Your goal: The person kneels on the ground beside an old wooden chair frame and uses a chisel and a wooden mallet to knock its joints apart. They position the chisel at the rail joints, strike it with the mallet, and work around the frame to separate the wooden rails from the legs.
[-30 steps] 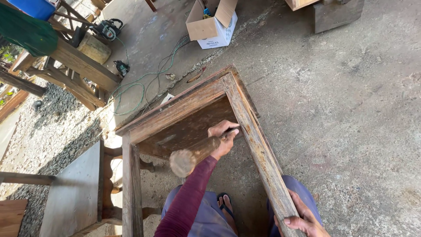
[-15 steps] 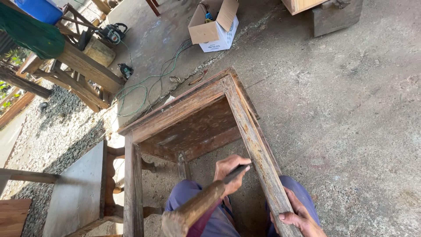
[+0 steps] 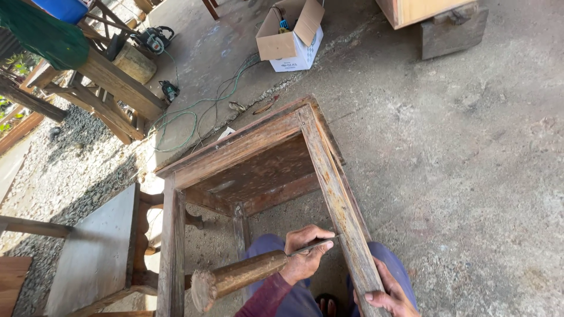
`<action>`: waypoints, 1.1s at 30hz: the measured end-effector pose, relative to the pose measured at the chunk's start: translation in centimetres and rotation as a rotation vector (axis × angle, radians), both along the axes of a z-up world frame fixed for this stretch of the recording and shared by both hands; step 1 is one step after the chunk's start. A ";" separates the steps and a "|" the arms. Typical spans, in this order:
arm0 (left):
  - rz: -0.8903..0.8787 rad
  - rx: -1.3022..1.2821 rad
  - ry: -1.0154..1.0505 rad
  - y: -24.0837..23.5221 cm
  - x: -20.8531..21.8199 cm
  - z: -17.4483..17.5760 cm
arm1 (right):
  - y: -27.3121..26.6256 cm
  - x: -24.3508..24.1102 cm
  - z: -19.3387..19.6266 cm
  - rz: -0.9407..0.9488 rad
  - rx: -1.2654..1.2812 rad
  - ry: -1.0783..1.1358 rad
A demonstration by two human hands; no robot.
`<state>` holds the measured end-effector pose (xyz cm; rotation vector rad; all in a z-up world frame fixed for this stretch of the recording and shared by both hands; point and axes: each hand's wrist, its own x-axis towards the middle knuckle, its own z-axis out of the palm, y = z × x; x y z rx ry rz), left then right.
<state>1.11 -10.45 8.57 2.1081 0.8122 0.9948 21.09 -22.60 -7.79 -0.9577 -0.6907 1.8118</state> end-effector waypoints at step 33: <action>-0.197 0.046 0.005 12.4 -3.0 -1.4 | -0.3 0.5 -0.4 -0.089 0.011 -0.008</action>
